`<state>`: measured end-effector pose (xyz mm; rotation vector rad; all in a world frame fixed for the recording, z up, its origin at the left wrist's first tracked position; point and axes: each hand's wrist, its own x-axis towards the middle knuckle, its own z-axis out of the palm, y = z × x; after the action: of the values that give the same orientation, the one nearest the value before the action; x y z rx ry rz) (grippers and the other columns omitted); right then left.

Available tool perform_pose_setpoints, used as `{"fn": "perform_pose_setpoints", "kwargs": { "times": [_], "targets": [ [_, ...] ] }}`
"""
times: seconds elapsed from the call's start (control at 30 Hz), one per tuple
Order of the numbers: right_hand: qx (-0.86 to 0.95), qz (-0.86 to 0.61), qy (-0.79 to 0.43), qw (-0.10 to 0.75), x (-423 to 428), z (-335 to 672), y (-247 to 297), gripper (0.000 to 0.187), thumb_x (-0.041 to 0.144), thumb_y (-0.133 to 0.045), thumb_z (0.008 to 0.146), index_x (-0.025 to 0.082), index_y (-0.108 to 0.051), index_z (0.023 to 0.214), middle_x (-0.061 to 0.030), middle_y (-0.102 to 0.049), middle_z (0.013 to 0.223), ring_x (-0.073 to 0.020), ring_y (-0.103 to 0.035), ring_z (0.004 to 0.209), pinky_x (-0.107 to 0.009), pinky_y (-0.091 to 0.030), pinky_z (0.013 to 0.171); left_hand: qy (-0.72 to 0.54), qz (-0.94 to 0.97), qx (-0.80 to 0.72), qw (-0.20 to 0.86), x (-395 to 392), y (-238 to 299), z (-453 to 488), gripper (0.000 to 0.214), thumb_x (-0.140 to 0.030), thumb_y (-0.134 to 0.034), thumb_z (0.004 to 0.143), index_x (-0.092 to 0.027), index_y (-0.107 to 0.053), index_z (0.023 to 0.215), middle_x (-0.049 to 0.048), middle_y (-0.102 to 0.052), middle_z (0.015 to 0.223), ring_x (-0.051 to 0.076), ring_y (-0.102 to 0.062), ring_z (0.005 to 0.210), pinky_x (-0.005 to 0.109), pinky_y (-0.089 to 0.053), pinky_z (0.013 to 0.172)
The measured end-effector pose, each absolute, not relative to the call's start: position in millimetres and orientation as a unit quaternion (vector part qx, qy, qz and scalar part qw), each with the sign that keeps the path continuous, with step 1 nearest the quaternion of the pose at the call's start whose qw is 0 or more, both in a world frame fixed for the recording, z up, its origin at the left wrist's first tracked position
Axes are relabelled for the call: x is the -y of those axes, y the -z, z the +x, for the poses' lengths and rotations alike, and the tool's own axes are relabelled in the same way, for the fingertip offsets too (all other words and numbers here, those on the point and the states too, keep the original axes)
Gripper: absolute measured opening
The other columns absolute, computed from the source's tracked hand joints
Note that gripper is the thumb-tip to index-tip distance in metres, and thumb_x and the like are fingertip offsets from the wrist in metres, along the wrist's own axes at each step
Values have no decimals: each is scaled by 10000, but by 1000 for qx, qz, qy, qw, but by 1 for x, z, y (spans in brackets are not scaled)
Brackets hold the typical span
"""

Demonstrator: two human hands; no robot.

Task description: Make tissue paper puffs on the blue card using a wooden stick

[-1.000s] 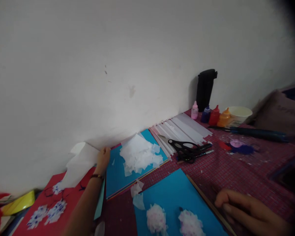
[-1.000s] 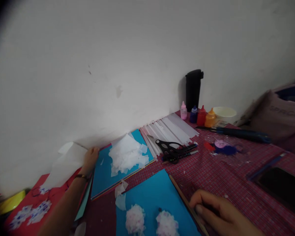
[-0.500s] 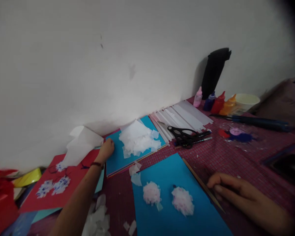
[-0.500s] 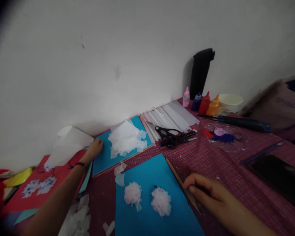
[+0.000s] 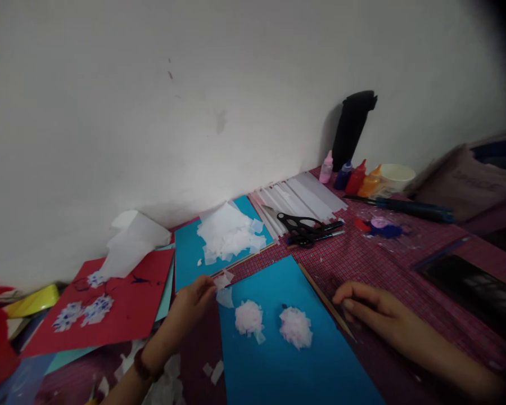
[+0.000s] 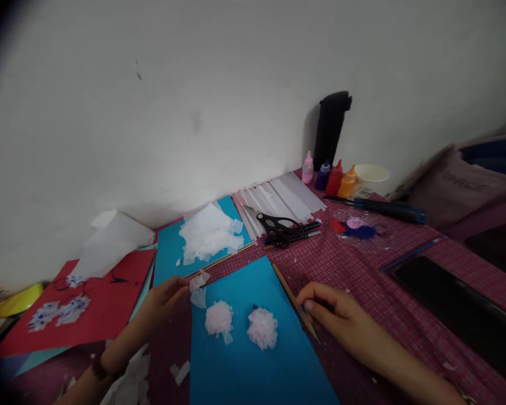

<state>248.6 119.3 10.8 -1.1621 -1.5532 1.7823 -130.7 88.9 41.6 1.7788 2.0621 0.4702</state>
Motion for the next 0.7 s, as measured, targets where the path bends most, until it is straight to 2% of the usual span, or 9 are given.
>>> {"fn": "perform_pose_setpoints", "kwargs": {
  "times": [0.23, 0.43, 0.57, 0.7],
  "targets": [
    [568, -417, -664, 250, -118, 244, -13, 328, 514, -502, 851, 193, -565, 822, 26, -485, 627, -116, -434, 577, -228, -353, 543, -149, 575, -797, 108, -139, -31, -186, 291, -420, -499, 721, -172, -573, 852, -39, -484, 539, 171, -501, 515, 262, -340, 510],
    [582, -442, -642, 232, -117, 247, -16, 293, 481, -502, 857, 200, -584, 843, 16, -511, 655, -122, -457, 593, -228, -364, 545, -135, 589, -783, 145, -164, -19, -190, 189, -385, -510, 659, -208, -483, 600, -26, -497, 559, 165, -483, 563, 270, -344, 552],
    [597, -447, -622, 239, -116, 250, -21, 244, 437, -512, 864, 209, -598, 852, 8, -540, 663, -134, -499, 616, -237, -401, 575, -153, 585, -780, 164, -131, -36, -182, 177, -385, -468, 719, -214, -452, 675, -35, -477, 628, 158, -466, 615, 265, -362, 582],
    [616, -434, -608, 250, -114, 249, -24, 227, 414, -513, 866, 206, -604, 853, 0, -549, 662, -140, -512, 621, -247, -416, 595, -163, 595, -758, 211, -57, -62, -152, 153, -364, -433, 784, -218, -475, 780, -37, -495, 681, 150, -499, 625, 252, -407, 592]
  ]
}}
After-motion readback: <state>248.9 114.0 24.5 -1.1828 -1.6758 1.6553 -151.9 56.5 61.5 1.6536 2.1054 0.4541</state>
